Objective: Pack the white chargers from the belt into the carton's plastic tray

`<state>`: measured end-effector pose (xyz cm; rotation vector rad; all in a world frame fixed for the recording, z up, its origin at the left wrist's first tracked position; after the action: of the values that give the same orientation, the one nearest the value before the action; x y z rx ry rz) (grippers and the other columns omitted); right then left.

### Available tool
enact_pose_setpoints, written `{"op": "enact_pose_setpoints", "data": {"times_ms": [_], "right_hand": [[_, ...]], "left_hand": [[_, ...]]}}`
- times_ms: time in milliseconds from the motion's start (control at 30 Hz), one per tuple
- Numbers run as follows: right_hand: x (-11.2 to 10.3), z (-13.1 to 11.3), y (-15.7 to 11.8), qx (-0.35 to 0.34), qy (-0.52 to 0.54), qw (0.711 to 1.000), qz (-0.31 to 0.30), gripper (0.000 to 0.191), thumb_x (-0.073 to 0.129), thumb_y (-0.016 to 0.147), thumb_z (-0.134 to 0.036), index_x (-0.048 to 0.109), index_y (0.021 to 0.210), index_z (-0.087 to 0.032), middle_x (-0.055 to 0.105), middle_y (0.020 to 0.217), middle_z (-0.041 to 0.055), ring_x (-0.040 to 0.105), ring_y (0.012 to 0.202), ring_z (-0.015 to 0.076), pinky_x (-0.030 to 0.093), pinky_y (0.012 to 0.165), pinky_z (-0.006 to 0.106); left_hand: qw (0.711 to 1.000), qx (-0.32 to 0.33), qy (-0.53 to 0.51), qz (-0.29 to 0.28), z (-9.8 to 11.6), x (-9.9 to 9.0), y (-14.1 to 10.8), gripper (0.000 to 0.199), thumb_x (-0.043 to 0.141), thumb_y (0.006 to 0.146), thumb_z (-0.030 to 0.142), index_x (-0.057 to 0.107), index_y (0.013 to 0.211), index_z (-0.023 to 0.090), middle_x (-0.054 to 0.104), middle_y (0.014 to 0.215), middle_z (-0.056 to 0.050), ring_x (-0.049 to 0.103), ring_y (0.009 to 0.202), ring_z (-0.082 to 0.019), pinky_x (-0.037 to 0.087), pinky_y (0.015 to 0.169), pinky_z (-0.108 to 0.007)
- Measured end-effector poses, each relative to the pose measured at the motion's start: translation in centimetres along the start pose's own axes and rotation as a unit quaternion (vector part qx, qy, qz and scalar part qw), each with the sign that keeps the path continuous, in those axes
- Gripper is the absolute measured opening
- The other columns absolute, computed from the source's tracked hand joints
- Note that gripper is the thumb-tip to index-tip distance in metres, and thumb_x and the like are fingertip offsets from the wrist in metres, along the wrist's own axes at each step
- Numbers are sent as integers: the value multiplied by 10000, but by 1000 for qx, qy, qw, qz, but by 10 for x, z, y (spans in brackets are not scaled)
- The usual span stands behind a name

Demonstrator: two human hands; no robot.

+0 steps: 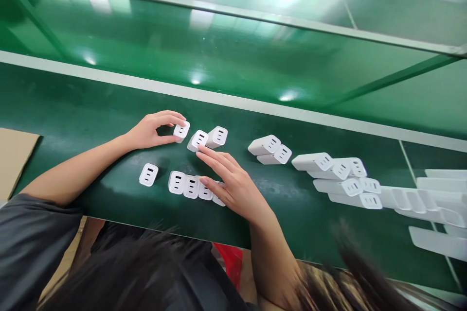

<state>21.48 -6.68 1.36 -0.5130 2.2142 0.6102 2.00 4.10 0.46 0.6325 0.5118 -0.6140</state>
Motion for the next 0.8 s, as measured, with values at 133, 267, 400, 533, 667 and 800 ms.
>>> {"op": "enact_pose_setpoints", "data": {"times_ms": [133,267,400,533,667,800], "right_hand": [[-1,-1,0,-3,-7,1000,3,444,522,1021,-312,463,1454,-233,504,1463,80,537,1240,233,507,1038,430],[0,-2,-1,-11,-10,1000,0,444,536,1016,-291,460,1448,-220,500,1467,82,532,1238,236,492,1049,430],[-1,-5,-2,-34,-2,999,7,454,576,998,-315,472,1429,-217,471,1490,88,504,1281,240,486,1053,428],[4,-13,-3,-75,4,997,-31,574,665,939,-420,470,1434,-205,493,1465,105,506,1287,255,477,1066,451],[11,-20,-4,-82,0,995,-65,604,684,917,-460,481,1426,-205,578,1370,102,581,1191,254,520,998,451],[9,-20,-4,-75,19,995,-62,579,672,927,-452,482,1416,-208,619,1311,93,623,1129,241,544,934,415]], "left_hand": [[990,-67,-48,-111,21,-4,-4,403,746,812,319,563,1132,157,622,1134,-84,627,1005,-154,556,861,-275],[970,-78,17,-231,53,-3,-14,408,700,843,277,510,1192,185,601,1163,-68,613,1002,-153,499,864,-255],[951,-79,92,-285,72,-2,-26,469,683,843,206,476,1263,227,593,1174,-36,623,876,-133,455,737,-235],[949,-59,149,-273,83,3,-46,587,740,838,302,442,1336,219,579,1267,-68,633,995,-175,475,819,-264],[962,-18,213,-169,84,16,-68,823,726,811,577,389,1424,144,522,1395,-160,557,1238,-272,485,962,-349],[965,40,250,-74,81,27,-80,615,592,922,576,485,1335,135,661,1210,-108,666,998,-192,517,794,-291]]}}
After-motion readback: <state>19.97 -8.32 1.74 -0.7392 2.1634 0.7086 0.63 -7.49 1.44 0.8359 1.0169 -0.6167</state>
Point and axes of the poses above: each hand's wrist, its own y-axis towards the middle knuckle, its own x-axis out of the palm, z = x × y, the point moved 6 cm from there along y, towards the middle knuckle
